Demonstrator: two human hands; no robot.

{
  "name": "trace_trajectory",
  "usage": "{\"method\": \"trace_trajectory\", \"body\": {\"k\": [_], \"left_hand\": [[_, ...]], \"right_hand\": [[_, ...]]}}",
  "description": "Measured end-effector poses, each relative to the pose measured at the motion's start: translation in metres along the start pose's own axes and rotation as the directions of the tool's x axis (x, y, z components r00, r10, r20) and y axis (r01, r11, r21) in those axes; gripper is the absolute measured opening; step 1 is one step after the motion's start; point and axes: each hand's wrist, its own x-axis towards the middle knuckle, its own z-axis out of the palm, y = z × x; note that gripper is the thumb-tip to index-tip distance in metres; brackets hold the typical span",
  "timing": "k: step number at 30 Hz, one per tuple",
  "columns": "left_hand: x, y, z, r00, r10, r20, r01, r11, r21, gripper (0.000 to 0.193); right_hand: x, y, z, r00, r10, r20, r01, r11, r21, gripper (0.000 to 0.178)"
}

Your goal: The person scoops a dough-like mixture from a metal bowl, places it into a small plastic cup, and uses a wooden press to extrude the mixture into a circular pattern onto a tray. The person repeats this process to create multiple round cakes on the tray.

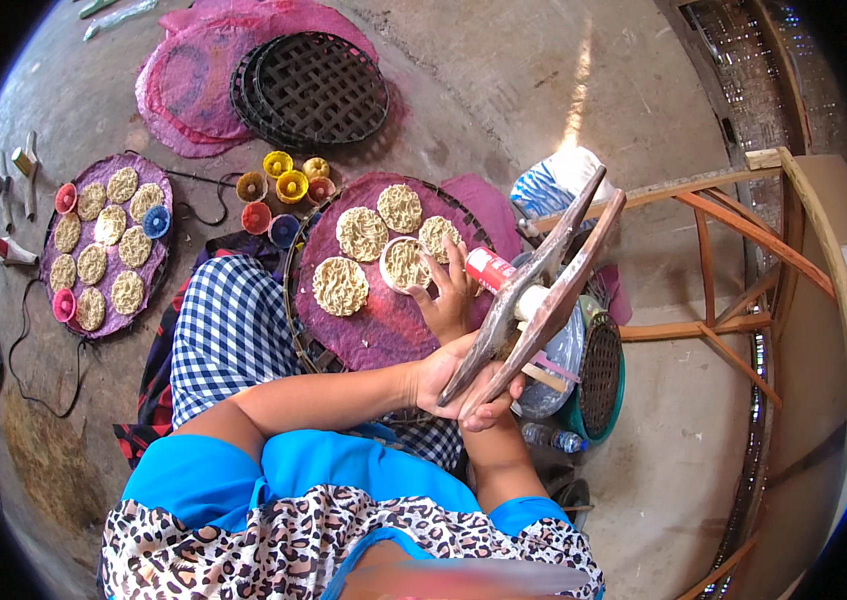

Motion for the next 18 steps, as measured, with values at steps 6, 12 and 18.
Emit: {"method": "trace_trajectory", "body": {"k": [6,12,18], "left_hand": [[-0.006,0.0,0.004,0.996,-0.09,0.002,0.091,0.996,-0.017,0.078],[-0.004,-0.008,0.004,0.986,-0.157,-0.059,0.157,0.988,-0.01,0.081],[-0.003,-0.014,0.0,0.974,-0.217,-0.064,0.218,0.976,0.022,0.079]], "right_hand": [[-0.002,0.0,0.0,0.998,-0.023,0.052,0.026,0.999,-0.04,0.068],[-0.013,-0.011,-0.007,0.998,0.052,0.023,-0.051,0.998,-0.029,0.071],[-0.016,0.002,-0.005,0.99,0.125,-0.06,-0.126,0.992,-0.006,0.068]]}}
